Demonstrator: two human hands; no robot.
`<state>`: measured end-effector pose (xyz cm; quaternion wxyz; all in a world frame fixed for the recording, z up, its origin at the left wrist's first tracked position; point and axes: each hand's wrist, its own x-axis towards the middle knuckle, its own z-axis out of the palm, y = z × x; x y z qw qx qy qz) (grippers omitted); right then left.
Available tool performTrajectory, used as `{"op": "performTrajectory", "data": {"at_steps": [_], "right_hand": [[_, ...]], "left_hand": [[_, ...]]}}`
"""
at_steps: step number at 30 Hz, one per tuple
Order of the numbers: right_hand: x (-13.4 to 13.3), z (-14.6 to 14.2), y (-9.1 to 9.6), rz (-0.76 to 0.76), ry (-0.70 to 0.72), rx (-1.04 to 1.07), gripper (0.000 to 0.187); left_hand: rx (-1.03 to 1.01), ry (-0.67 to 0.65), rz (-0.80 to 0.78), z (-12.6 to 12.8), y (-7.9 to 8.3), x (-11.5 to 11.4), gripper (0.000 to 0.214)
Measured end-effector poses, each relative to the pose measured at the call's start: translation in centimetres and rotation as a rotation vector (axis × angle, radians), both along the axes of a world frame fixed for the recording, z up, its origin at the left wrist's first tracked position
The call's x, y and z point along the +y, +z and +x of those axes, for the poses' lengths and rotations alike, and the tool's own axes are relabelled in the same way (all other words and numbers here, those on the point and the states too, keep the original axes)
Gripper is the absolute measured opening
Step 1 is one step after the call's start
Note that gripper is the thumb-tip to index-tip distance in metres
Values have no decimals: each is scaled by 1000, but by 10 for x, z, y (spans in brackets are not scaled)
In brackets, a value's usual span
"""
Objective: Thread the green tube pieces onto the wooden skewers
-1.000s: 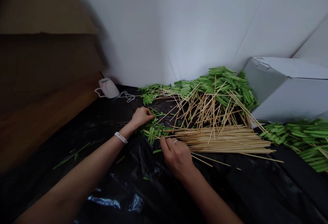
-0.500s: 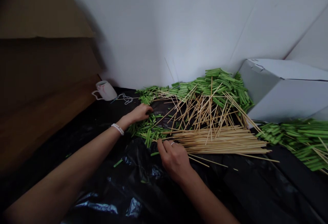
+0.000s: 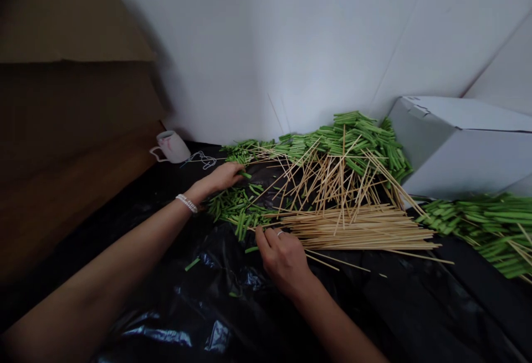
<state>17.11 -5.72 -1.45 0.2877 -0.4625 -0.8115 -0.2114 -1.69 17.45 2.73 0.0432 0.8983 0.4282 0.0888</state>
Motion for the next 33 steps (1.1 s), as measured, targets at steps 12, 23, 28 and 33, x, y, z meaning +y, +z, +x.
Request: {"op": "performTrajectory", "data": {"at_steps": [12, 23, 28, 33], "right_hand": [[0, 1, 1, -16, -14, -31, 35], [0, 1, -1, -10, -4, -40, 35], [0, 0, -1, -2, 11, -20, 35], [0, 1, 0, 1, 13, -17, 36]], "left_hand": [[254, -177, -10, 26, -12, -22, 30], [365, -194, 6, 38, -12, -31, 23], [374, -196, 10, 44, 9, -23, 20], [343, -111, 38, 26, 44, -20, 19]]}}
